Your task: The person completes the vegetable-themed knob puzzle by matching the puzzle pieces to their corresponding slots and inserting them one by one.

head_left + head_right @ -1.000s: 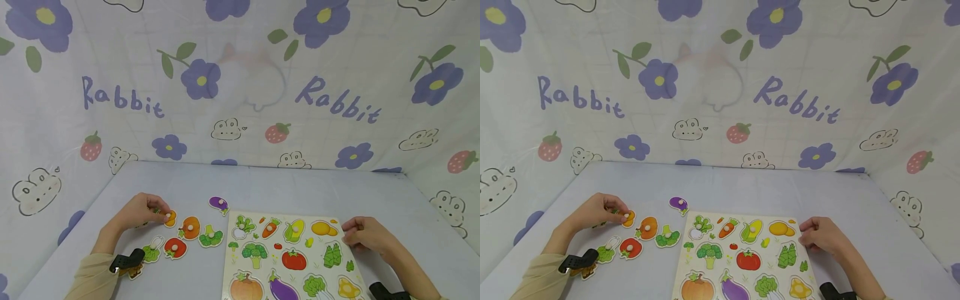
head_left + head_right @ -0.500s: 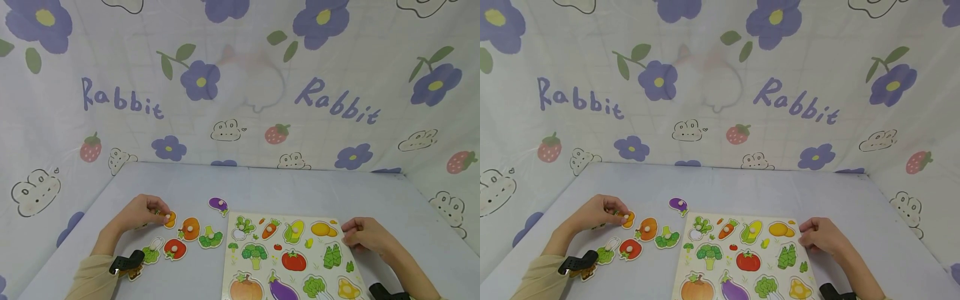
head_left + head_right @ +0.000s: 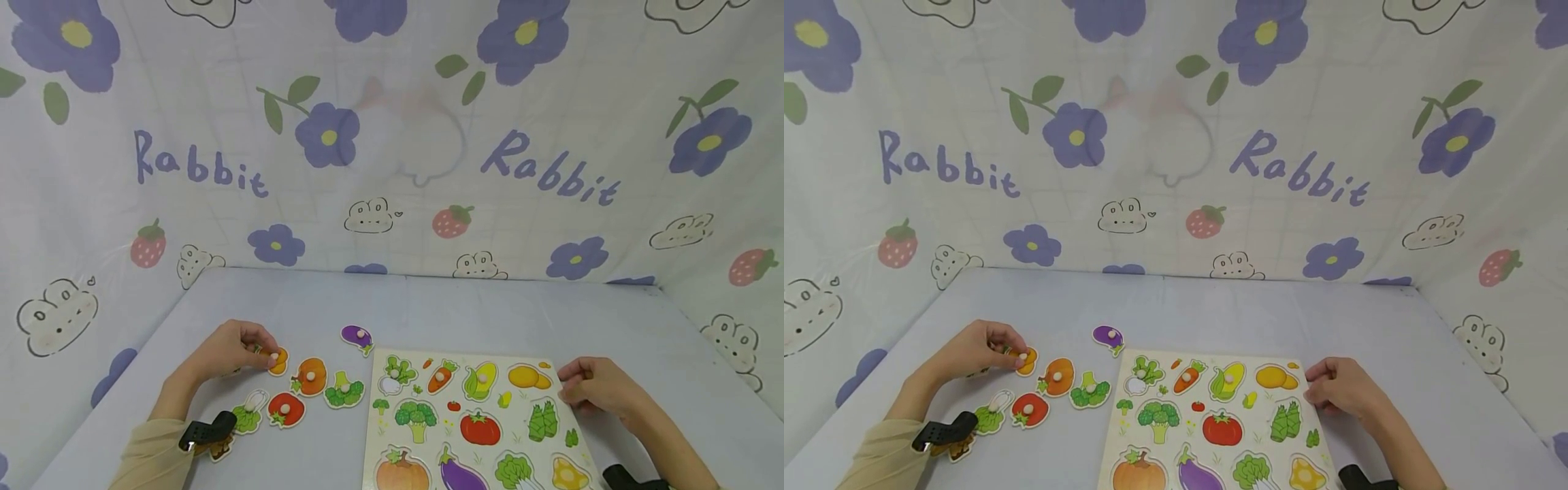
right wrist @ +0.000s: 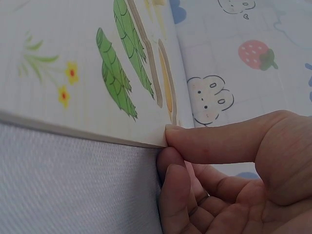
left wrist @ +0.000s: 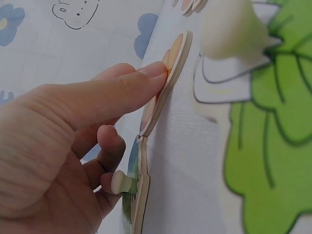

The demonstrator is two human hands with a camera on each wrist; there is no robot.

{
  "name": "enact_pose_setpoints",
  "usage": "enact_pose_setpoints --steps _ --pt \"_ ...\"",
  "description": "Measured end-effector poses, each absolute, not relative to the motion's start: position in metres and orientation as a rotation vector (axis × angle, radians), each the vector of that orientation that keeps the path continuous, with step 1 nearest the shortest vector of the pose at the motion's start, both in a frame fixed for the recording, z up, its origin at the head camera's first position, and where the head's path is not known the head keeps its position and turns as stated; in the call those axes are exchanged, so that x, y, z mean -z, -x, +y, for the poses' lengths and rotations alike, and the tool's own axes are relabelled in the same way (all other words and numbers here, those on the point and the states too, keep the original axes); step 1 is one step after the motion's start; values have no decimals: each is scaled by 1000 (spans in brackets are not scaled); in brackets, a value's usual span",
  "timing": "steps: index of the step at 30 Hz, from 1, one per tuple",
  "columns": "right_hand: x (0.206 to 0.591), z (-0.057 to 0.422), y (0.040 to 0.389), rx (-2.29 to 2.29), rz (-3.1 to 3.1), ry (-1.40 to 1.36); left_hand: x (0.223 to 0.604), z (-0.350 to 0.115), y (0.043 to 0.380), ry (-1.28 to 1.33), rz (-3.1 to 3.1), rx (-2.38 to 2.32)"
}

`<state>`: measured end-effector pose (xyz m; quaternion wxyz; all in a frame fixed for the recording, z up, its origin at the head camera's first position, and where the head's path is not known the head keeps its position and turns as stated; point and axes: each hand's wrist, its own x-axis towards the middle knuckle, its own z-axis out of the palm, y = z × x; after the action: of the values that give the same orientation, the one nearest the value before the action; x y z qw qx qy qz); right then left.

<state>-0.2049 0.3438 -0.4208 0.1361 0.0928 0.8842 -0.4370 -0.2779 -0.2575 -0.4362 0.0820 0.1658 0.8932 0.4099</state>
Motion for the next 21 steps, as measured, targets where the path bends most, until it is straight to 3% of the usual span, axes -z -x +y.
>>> enact_pose_setpoints --steps 21 --pt "423 344 206 1263 2572 -242 444 -260 282 -500 2657 -1249"
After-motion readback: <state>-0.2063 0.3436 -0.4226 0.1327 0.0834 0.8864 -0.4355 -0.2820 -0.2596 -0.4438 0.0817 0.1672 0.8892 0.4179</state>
